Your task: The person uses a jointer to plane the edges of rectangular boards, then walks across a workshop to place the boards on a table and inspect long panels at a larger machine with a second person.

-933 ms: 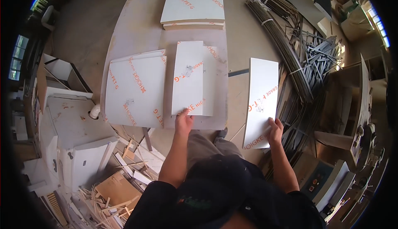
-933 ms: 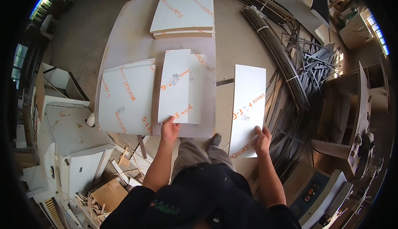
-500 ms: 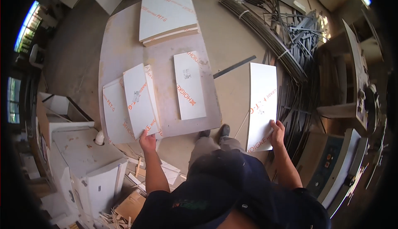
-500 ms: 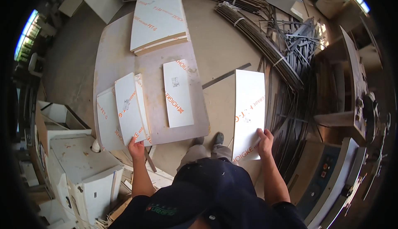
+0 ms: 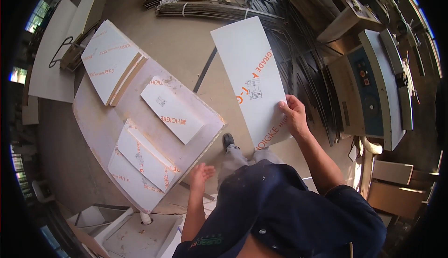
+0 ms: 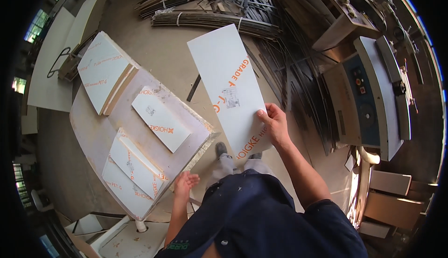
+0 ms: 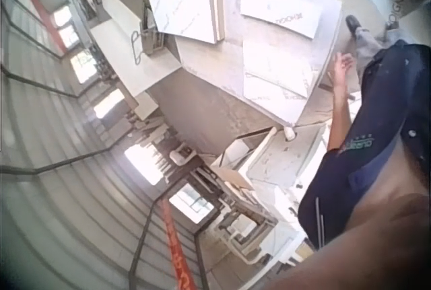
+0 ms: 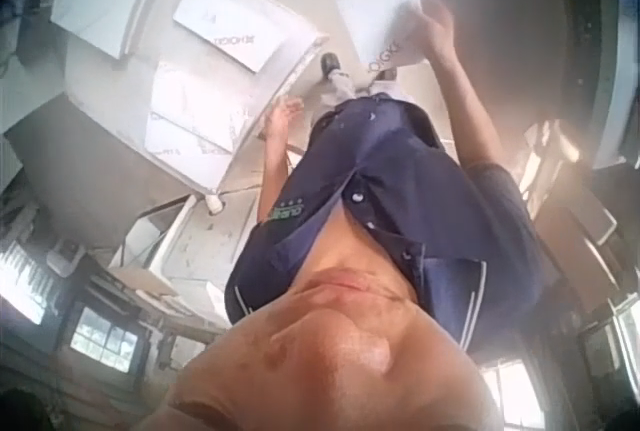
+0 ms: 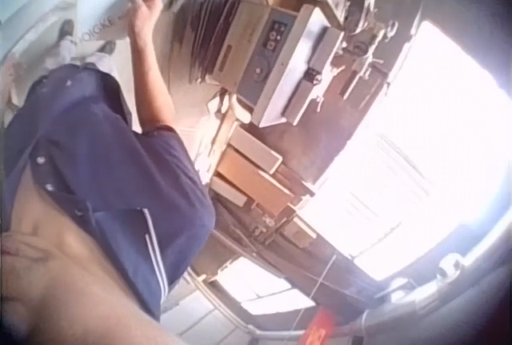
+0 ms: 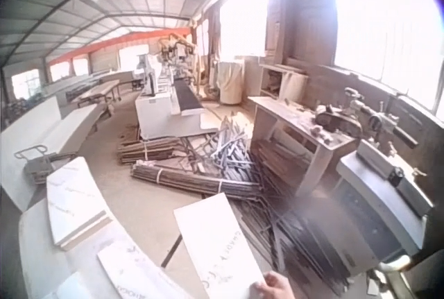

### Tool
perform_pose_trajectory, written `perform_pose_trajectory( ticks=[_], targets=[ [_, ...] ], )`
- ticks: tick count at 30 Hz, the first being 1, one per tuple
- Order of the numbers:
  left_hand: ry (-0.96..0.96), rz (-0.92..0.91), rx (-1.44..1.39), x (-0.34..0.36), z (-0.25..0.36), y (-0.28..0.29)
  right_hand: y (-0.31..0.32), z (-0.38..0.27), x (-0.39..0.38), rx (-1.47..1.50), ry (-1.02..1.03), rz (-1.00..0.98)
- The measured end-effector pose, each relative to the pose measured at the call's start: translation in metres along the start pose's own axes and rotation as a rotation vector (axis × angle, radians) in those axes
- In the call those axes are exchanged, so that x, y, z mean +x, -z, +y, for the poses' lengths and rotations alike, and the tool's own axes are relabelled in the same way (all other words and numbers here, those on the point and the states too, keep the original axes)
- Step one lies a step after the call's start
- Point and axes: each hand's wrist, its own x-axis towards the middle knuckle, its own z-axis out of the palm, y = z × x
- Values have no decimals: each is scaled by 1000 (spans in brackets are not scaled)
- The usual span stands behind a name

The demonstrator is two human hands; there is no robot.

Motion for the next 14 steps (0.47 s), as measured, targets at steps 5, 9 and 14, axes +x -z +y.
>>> perform_pose_trajectory(
  ticks=[5,9,14],
  targets=[
    [-397,-584,19,31,92,-224,60,-17,-76,168,74,30],
    [-301,-543,73,-4,69,-381,137,2,-145,261,197,112],
    [-386,-770,778,-33,-18,-522,315,33,-244,181,359,415]
  ],
)
